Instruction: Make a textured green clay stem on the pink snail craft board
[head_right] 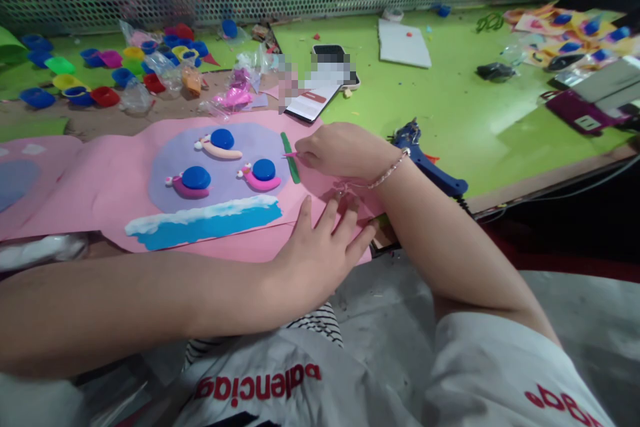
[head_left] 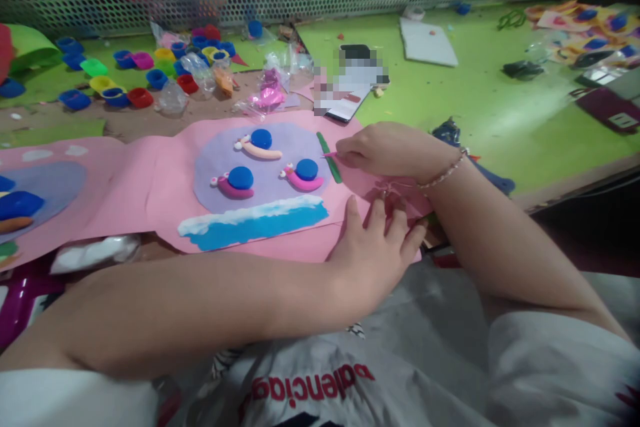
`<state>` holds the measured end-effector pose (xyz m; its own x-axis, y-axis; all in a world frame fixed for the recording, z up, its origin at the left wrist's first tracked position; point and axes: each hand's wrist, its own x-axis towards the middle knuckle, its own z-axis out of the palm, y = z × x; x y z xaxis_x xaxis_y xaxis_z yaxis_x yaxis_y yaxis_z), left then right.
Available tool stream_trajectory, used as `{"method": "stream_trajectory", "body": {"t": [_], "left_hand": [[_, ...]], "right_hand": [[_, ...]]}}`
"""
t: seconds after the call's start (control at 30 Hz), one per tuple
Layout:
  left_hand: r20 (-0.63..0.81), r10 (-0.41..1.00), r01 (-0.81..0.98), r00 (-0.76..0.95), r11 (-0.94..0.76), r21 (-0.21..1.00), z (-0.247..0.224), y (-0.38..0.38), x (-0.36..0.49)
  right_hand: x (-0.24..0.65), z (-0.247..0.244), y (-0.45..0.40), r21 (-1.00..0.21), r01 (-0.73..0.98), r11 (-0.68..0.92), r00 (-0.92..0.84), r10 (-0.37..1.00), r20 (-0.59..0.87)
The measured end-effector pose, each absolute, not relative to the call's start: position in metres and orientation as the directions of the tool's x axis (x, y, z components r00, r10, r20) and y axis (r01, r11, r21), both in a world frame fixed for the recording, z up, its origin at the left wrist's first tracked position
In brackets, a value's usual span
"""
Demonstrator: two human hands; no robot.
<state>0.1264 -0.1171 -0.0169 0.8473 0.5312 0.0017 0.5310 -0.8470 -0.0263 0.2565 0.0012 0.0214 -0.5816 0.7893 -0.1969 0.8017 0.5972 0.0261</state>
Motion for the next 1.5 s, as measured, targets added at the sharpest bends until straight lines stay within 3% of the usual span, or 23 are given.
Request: {"method": "stream_trajectory", "body": {"t": [0.47,0.67,1.5], "left_hand": [[-0.014,0.53,0.529,0.848,-0.848,-0.031,-0.016,-0.117,0.126],[0.017,0.533,0.533,0.846,-0.845,-0.035,-0.019,-0.117,0.126],[0.018,0.528,0.528,0.849,-0.848,-0.034,-0.019,-0.117,0.127]], "right_hand": [[0.259,0.019,0.004,-0.004,0.816,0.578,-0.569,0.801,-0.184],[0.26,0.027,0.0,-0.097,0.815,0.571,-0.577,0.782,-0.235],[0.261,0.022,0.0,-0.043,0.792,0.609,-0.6,0.763,-0.24]]}}
